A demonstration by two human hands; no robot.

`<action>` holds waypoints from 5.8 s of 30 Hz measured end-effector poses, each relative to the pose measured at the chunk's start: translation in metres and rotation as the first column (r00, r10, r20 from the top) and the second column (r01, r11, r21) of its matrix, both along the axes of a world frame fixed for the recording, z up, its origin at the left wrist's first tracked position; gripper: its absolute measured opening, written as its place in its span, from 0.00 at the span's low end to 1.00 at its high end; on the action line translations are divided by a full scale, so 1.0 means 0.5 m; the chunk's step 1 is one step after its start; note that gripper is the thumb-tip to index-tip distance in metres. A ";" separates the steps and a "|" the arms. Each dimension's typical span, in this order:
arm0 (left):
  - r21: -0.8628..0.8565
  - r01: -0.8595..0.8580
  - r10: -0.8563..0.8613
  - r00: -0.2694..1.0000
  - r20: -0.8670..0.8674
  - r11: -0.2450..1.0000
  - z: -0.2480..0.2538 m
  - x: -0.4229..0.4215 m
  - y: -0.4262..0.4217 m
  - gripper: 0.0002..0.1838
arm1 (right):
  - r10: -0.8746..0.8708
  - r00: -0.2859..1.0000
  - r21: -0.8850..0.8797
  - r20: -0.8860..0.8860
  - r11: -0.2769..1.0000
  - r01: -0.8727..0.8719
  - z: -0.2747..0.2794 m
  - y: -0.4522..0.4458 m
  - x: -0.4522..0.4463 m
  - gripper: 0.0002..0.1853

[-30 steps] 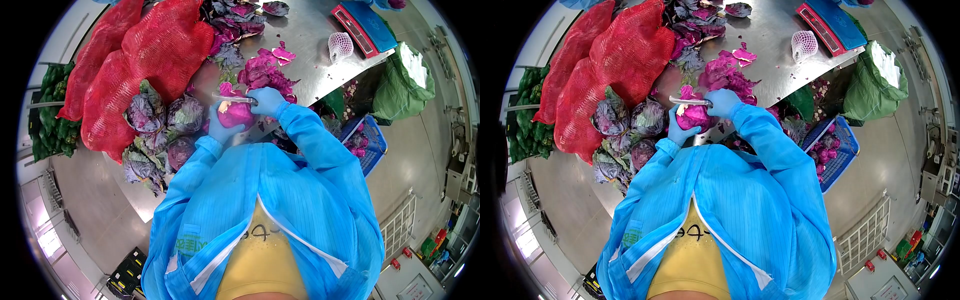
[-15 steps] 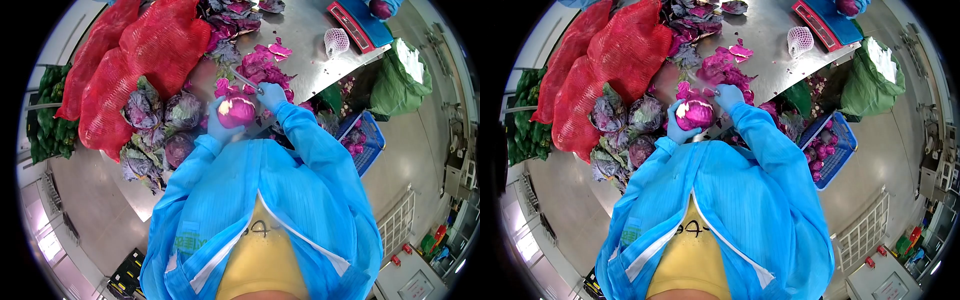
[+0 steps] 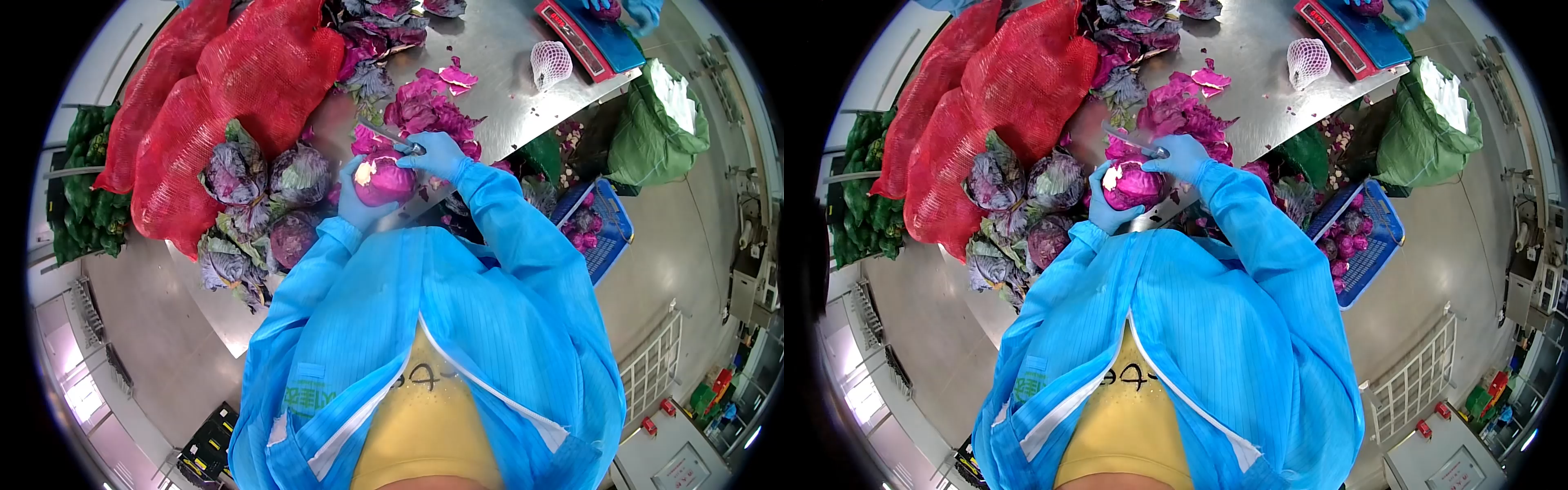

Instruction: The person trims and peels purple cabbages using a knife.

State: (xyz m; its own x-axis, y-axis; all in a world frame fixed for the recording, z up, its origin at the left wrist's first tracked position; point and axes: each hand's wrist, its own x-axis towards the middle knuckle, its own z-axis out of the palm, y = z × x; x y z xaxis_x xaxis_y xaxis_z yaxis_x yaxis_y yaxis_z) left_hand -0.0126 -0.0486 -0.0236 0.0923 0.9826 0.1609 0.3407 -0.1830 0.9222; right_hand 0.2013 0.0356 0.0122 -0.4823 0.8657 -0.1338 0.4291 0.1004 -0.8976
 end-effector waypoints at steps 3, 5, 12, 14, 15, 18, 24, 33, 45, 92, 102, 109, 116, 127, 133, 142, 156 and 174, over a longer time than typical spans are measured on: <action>-0.033 0.004 -0.005 1.000 -0.012 0.999 0.018 0.001 0.000 0.57 | 0.116 0.943 0.099 0.313 0.983 -0.154 0.029 0.010 0.000 0.25; -0.043 0.005 -0.007 1.000 -0.024 0.999 0.022 0.004 0.000 0.57 | 0.121 0.921 0.255 0.371 0.940 -0.226 0.016 0.013 -0.003 0.22; -0.131 -0.050 0.034 0.993 -0.116 0.990 0.033 0.018 0.011 0.54 | 0.129 0.858 0.326 0.498 0.888 -0.323 0.014 0.019 -0.015 0.17; -0.104 -0.042 0.026 0.990 -0.142 0.994 0.040 0.026 0.011 0.54 | 0.026 0.874 0.392 0.485 0.887 -0.243 0.011 0.009 -0.018 0.14; -0.079 -0.036 0.022 0.986 -0.168 0.996 0.046 0.028 0.012 0.54 | 0.023 0.874 0.392 0.485 0.888 -0.241 0.004 0.006 -0.018 0.14; -0.111 -0.042 0.028 0.991 -0.129 0.993 0.063 0.034 0.015 0.54 | -0.128 0.948 0.406 0.291 0.914 -0.001 -0.027 -0.009 -0.022 0.12; -0.130 0.048 -0.042 0.998 0.047 0.990 0.053 0.022 0.008 0.56 | -0.482 0.849 0.144 0.217 0.876 0.461 -0.080 -0.012 0.012 0.16; -0.053 0.017 -0.026 0.982 -0.188 0.998 0.015 -0.032 0.004 0.57 | -0.569 0.821 0.371 0.034 0.770 0.519 -0.090 -0.071 0.009 0.28; -0.135 0.125 -0.117 0.991 0.064 0.983 0.039 -0.022 -0.012 0.59 | -0.144 0.989 -0.136 0.034 0.980 0.147 -0.080 -0.077 0.001 0.22; -0.403 0.437 0.202 0.436 0.877 0.804 0.070 -0.063 -0.017 0.47 | 0.033 0.997 0.146 0.073 0.988 -0.043 0.080 -0.037 0.005 0.16; -0.400 0.382 0.180 0.497 0.849 0.833 0.068 -0.074 -0.014 0.51 | -0.015 1.000 0.108 -0.004 0.994 0.015 0.072 -0.044 0.001 0.20; -0.376 0.267 0.128 0.641 0.757 0.887 0.077 -0.059 -0.010 0.54 | -0.061 0.985 0.185 0.162 0.982 0.030 0.082 -0.055 -0.011 0.16; -0.450 0.399 0.193 0.538 0.820 0.799 0.068 -0.062 -0.016 0.53 | -0.297 0.943 0.146 0.151 0.950 0.276 0.071 -0.053 -0.017 0.11; -0.247 0.754 0.285 0.082 0.955 0.609 0.095 -0.031 -0.028 0.53 | -0.315 0.943 -0.186 -0.103 0.938 0.293 0.073 -0.024 -0.006 0.33; -0.386 0.584 0.039 0.517 0.855 0.714 0.120 -0.046 0.009 0.54 | -0.326 0.854 -0.672 -0.405 0.739 -0.036 0.055 -0.060 0.004 0.27; -0.207 0.421 -0.316 0.861 0.399 0.883 0.076 -0.049 0.045 0.58 | -0.406 0.773 -0.561 -0.488 0.824 0.078 0.027 -0.008 0.024 0.19; -0.780 -0.101 0.540 0.776 0.327 0.618 0.106 -0.017 0.021 0.47 | -0.497 0.865 0.656 -0.068 0.630 0.414 -0.032 -0.015 0.014 0.25; -0.473 -0.111 -0.145 0.869 -0.473 0.874 0.091 -0.053 0.065 0.74 | -0.182 0.897 -0.385 -0.402 0.923 0.015 -0.037 -0.043 0.010 0.45</action>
